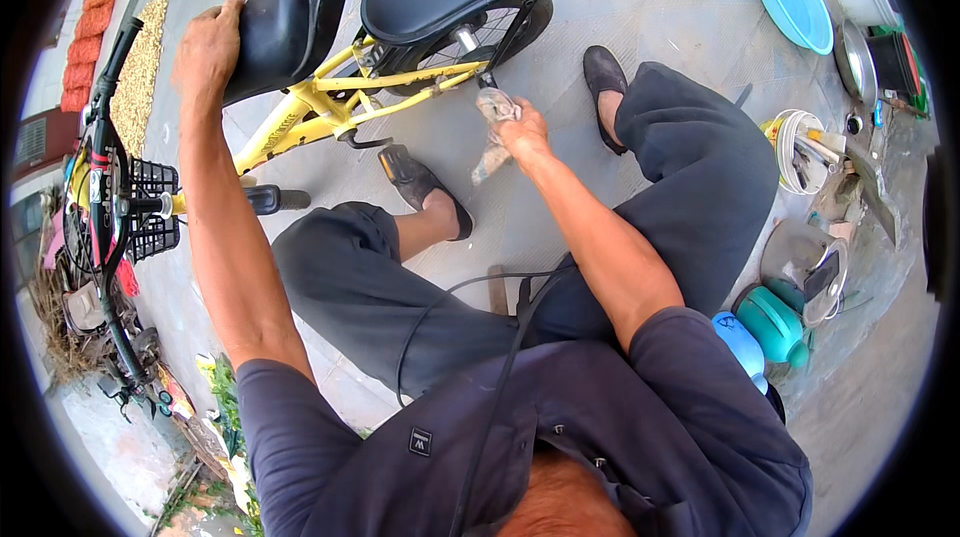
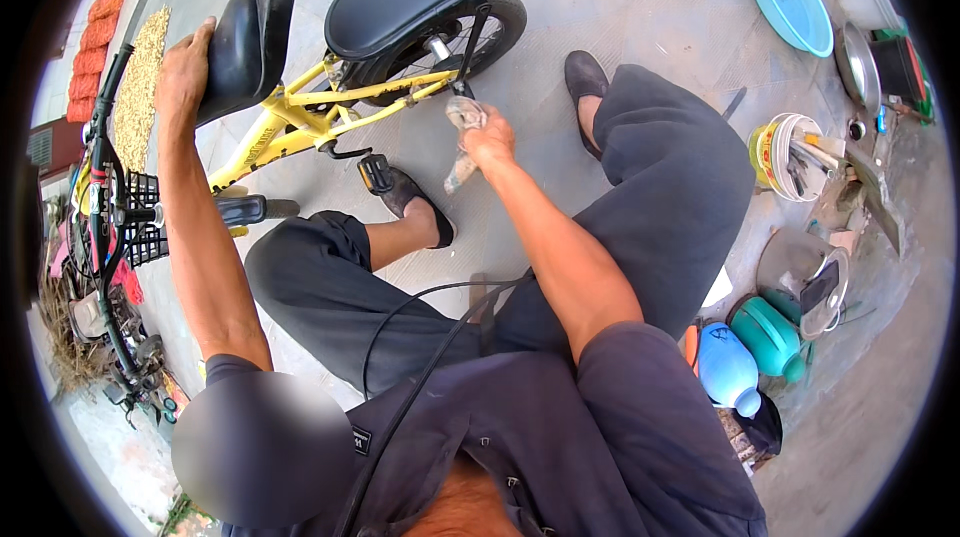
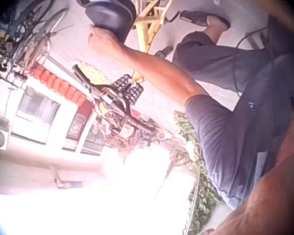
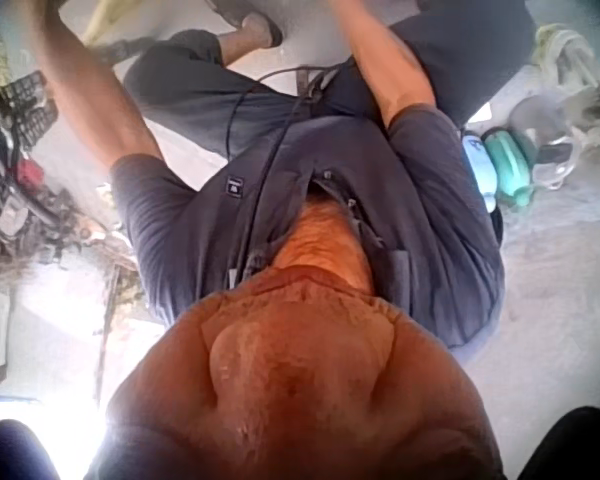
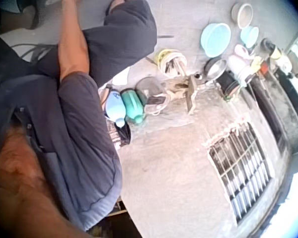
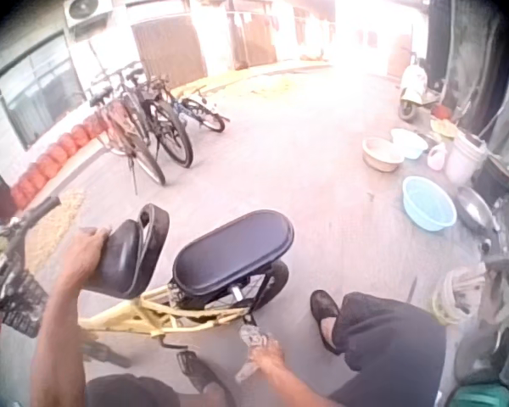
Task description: The person is repairing a yellow bicycle, focusing on the seat area. They wipe the frame with a cloth, then use a screwdriver and pliers to adjust and tighten components under the seat.
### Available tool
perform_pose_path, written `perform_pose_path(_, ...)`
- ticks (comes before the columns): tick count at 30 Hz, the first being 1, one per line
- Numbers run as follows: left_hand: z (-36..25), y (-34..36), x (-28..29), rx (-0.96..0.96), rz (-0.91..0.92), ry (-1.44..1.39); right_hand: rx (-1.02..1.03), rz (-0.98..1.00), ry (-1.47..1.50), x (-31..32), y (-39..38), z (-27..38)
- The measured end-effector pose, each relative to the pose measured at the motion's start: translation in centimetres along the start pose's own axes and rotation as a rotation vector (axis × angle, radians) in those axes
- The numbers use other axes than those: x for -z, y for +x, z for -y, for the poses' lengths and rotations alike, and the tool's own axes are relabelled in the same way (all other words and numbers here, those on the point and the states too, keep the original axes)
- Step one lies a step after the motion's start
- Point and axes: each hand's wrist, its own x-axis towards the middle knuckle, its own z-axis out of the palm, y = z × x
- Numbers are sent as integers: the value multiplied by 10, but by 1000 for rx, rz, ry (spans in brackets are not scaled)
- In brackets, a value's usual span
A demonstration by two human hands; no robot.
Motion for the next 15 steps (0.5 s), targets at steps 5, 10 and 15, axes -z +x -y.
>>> perform_pose_path(5, 15, -4, 1, 56, -187, -12, 539, -146, -94, -18, -19, 47)
perform_pose_path(10, 7, -6, -5, 56, -310, -29, 598, -210, -56, -21, -6, 58)
perform_pose_path(15, 5, -8, -9, 21, -300, -97, 525, -271, -108, -40, 15, 47)
